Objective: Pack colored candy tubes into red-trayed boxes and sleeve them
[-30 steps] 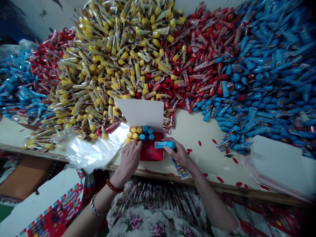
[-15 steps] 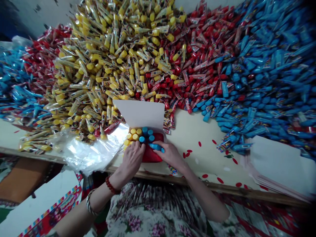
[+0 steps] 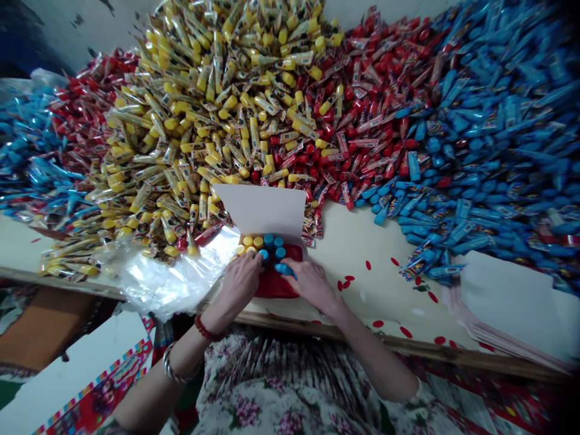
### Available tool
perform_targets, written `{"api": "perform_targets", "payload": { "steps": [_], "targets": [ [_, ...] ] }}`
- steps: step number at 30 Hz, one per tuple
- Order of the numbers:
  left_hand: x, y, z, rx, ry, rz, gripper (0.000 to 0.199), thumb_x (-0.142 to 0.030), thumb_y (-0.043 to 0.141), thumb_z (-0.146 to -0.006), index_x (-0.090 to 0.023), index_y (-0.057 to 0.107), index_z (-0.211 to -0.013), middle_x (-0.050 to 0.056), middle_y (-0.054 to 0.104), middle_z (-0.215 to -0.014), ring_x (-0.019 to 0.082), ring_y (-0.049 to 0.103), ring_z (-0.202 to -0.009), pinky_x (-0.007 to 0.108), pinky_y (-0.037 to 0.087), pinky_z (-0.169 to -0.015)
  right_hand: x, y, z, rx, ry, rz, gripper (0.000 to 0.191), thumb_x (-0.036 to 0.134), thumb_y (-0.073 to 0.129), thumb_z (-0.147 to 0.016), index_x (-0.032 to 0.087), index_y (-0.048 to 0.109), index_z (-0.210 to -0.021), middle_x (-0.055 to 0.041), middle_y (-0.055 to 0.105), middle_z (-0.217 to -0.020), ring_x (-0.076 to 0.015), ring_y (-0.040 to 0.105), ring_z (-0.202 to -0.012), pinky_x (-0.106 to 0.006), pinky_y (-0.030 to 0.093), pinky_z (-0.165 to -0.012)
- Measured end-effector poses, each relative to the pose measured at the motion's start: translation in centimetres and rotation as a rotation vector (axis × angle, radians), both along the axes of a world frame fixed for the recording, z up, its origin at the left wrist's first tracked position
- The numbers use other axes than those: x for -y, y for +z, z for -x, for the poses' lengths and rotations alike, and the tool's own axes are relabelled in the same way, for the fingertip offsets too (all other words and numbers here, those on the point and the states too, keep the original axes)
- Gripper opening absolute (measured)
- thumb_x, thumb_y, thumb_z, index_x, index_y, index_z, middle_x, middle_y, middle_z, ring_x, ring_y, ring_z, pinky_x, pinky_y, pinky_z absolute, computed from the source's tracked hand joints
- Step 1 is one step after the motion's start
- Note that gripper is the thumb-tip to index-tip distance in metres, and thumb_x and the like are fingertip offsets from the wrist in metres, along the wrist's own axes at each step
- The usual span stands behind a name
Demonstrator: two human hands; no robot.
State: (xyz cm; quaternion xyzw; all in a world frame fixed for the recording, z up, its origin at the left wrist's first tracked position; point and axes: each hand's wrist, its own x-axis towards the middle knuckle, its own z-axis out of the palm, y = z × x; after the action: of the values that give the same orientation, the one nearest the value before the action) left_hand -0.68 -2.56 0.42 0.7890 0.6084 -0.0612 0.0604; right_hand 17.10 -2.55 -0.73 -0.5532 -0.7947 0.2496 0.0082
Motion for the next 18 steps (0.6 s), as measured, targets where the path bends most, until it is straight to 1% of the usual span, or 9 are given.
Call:
{"api": "perform_targets", "payload": {
  "steps": [4,6,9,12,15,18],
  "targets": [
    [1.7,-0.1,0.0,-0.031,0.006,0.017,0.021,-0.020,0.037,-0.093,-0.017,0.057,-0.099,0.010,0.060,-0.098,0.023,0.059,-0.089,0.033,0.045,-0.075,0.1,0.3,0.1,0.052,0.031,-0.001,0.028,0.034,0.048,-0.093,0.025,0.054,-0.118,-0.0085,0.071,-0.094,-0.0223,0.068,-0.089,-0.029,0.048,-0.074],
    [2.0,0.0,-0.3,-0.047,0.011,0.033,0.023,-0.021,0.035,-0.094,-0.016,0.057,-0.099,0.010,0.060,-0.097,0.023,0.059,-0.091,0.033,0.045,-0.077,-0.1,0.7,0.4,0.072,0.053,0.000,0.026,0.032,0.049,-0.092,0.022,0.055,-0.115,-0.0098,0.071,-0.093,-0.0230,0.069,-0.088,-0.029,0.049,-0.073],
    [1.2,0.5,-0.9,-0.062,0.027,0.055,0.022,-0.020,0.036,-0.094,-0.016,0.057,-0.100,0.010,0.061,-0.095,0.022,0.059,-0.090,0.032,0.044,-0.076,-0.9,1.1,1.6,0.103,0.114,-0.005,0.023,0.021,0.044,-0.092,0.017,0.057,-0.112,-0.0124,0.070,-0.093,-0.0234,0.068,-0.089,-0.030,0.050,-0.074],
    [-0.3,1.0,-1.3,-0.082,0.058,0.045,0.023,-0.016,0.035,-0.093,-0.016,0.057,-0.100,0.010,0.061,-0.093,0.022,0.059,-0.088,0.031,0.044,-0.073,-2.0,1.1,3.3,0.143,0.150,0.023,0.027,0.011,0.039,-0.090,0.014,0.058,-0.109,-0.0149,0.070,-0.095,-0.0236,0.067,-0.092,-0.032,0.050,-0.078],
    [-1.4,1.0,-1.4,-0.075,0.072,0.008,0.026,-0.014,0.034,-0.093,-0.016,0.058,-0.101,0.009,0.061,-0.093,0.022,0.060,-0.090,0.031,0.044,-0.075,-2.8,0.7,4.5,0.137,0.152,0.037,0.028,0.012,0.038,-0.090,0.014,0.059,-0.108,-0.0159,0.069,-0.097,-0.0253,0.067,-0.095,-0.034,0.050,-0.079],
    [-1.6,0.6,-0.6,0.004,0.071,-0.032,0.022,-0.022,0.041,-0.093,-0.019,0.059,-0.104,0.007,0.060,-0.098,0.021,0.061,-0.091,0.030,0.046,-0.073,-2.6,0.0,3.9,0.084,0.147,0.035,0.030,0.017,0.042,-0.091,0.016,0.054,-0.118,-0.0137,0.069,-0.096,-0.0249,0.067,-0.092,-0.033,0.049,-0.077]
  ]
}}
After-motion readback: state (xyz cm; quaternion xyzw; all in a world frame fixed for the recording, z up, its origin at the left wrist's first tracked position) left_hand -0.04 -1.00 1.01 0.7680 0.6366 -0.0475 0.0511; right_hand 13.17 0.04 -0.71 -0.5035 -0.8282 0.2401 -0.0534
